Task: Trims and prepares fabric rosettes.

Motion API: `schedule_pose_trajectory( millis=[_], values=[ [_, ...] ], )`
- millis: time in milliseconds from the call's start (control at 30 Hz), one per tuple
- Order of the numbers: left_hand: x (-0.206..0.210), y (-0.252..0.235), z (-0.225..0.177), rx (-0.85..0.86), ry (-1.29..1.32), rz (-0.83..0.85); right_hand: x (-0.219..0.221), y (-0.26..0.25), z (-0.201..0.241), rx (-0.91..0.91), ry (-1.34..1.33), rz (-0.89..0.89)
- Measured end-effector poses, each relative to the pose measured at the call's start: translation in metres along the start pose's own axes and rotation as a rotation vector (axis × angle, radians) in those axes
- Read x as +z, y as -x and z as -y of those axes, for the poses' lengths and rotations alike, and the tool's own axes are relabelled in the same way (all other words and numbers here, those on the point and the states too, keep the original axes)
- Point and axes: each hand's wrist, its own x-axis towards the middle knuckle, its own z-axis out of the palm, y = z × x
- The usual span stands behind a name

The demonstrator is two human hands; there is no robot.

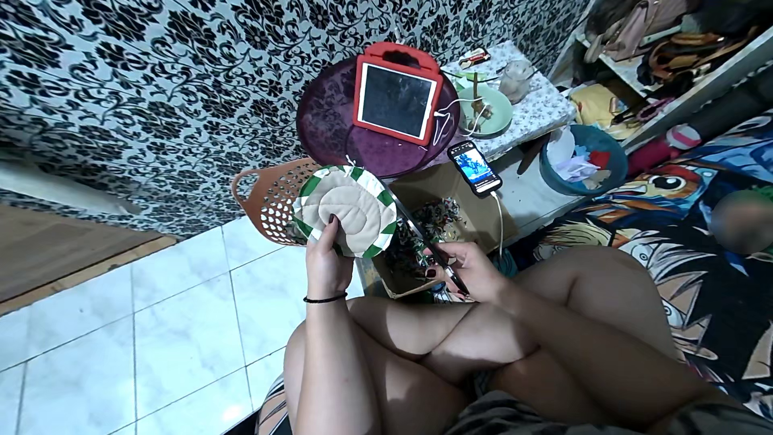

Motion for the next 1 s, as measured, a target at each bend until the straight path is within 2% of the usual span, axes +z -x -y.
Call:
schedule_pose_trajectory(
  millis=[1000],
  values=[
    [0.0025,0.0008,0.0005,0.0,-0.007,-0.006,0.0024,0.0007,-0.0008,0.007,0.009,-0.016]
  ],
)
